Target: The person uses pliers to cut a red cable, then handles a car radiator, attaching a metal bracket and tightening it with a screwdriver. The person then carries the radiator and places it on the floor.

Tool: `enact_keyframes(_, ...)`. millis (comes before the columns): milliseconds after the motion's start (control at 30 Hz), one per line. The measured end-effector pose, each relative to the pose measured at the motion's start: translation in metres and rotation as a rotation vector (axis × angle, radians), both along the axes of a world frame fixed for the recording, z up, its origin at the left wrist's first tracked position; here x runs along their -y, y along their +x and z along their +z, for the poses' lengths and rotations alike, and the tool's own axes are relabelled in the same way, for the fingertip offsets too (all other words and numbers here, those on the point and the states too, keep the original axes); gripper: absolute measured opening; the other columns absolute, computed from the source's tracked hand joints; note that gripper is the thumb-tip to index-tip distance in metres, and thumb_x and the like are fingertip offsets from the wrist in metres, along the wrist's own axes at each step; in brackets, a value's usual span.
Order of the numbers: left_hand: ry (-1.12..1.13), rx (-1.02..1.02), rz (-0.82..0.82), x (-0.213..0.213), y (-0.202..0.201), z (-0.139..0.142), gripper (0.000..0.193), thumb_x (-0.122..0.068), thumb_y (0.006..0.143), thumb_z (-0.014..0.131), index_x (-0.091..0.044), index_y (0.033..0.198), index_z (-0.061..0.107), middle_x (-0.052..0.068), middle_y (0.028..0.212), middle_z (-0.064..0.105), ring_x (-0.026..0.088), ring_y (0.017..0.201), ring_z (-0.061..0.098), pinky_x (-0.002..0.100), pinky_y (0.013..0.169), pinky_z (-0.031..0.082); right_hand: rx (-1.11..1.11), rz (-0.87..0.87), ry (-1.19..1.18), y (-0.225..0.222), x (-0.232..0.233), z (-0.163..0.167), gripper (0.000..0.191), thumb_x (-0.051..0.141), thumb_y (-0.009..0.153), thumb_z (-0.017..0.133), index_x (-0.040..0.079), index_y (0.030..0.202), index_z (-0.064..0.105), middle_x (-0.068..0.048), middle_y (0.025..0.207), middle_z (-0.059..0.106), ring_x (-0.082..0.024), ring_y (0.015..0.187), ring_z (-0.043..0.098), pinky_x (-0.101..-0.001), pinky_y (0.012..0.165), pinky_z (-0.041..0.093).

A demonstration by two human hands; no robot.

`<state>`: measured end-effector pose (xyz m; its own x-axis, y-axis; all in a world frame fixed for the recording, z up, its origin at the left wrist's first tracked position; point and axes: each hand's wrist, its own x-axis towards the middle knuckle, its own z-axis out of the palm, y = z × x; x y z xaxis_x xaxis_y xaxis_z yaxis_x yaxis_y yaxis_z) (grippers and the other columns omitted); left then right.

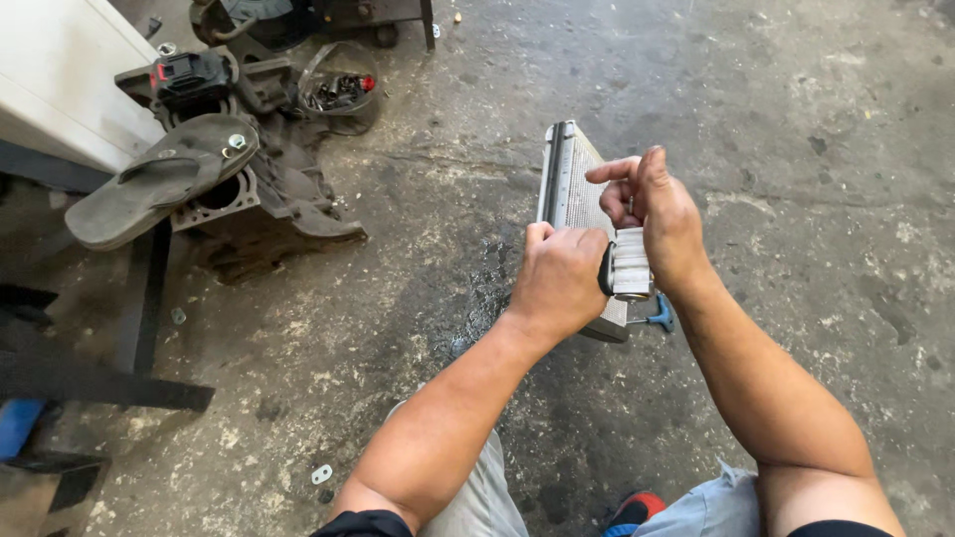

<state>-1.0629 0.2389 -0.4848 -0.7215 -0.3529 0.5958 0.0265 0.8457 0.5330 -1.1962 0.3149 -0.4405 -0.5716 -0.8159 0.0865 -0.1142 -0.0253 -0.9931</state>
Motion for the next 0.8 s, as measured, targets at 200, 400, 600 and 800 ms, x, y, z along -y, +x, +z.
enact_keyframes(200,-0.007,-0.01,0.014,-0.004,0.014,0.007,0.01,-0.005,0.077,0.067,-0.006,0.085,0.062,0.011,0.08,0.067,0.029,0.082,0.066,0.045,0.085,0.041,-0.008,0.091,0.003,0.01,0.0,0.004,0.077,0.064,0.108,0.028,-0.002,0.111,0.068,0.002,0.075,0.048,-0.006,0.066,0.039,-0.0236,0.06,0.033)
enact_keyframes(400,0.005,-0.008,-0.01,-0.005,0.023,0.014,0.012,-0.004,0.074,0.067,-0.005,0.085,0.063,0.014,0.081,0.068,0.032,0.083,0.067,0.046,0.086,0.042,-0.097,0.123,0.078,0.018,-0.003,0.012,0.074,0.061,0.109,0.031,-0.002,0.105,0.068,0.002,0.072,0.047,-0.008,0.064,0.039,-0.0255,0.057,0.033)
enact_keyframes(600,0.024,0.021,0.02,-0.002,0.032,0.019,0.01,-0.001,0.073,0.064,-0.005,0.081,0.061,0.013,0.077,0.067,0.033,0.079,0.066,0.047,0.083,0.042,-0.143,0.082,0.011,0.031,0.002,0.016,0.064,0.054,0.112,0.033,-0.003,0.11,0.064,0.003,0.075,0.045,-0.007,0.067,0.037,-0.0254,0.06,0.032)
enact_keyframes(800,0.012,0.062,0.04,0.001,0.036,0.019,0.01,-0.003,0.073,0.065,-0.005,0.081,0.061,0.014,0.077,0.066,0.033,0.079,0.066,0.047,0.08,0.042,-0.115,0.128,0.01,0.036,0.013,0.017,0.047,0.039,0.113,0.039,-0.002,0.117,0.06,0.003,0.077,0.045,-0.007,0.07,0.038,-0.0247,0.063,0.033)
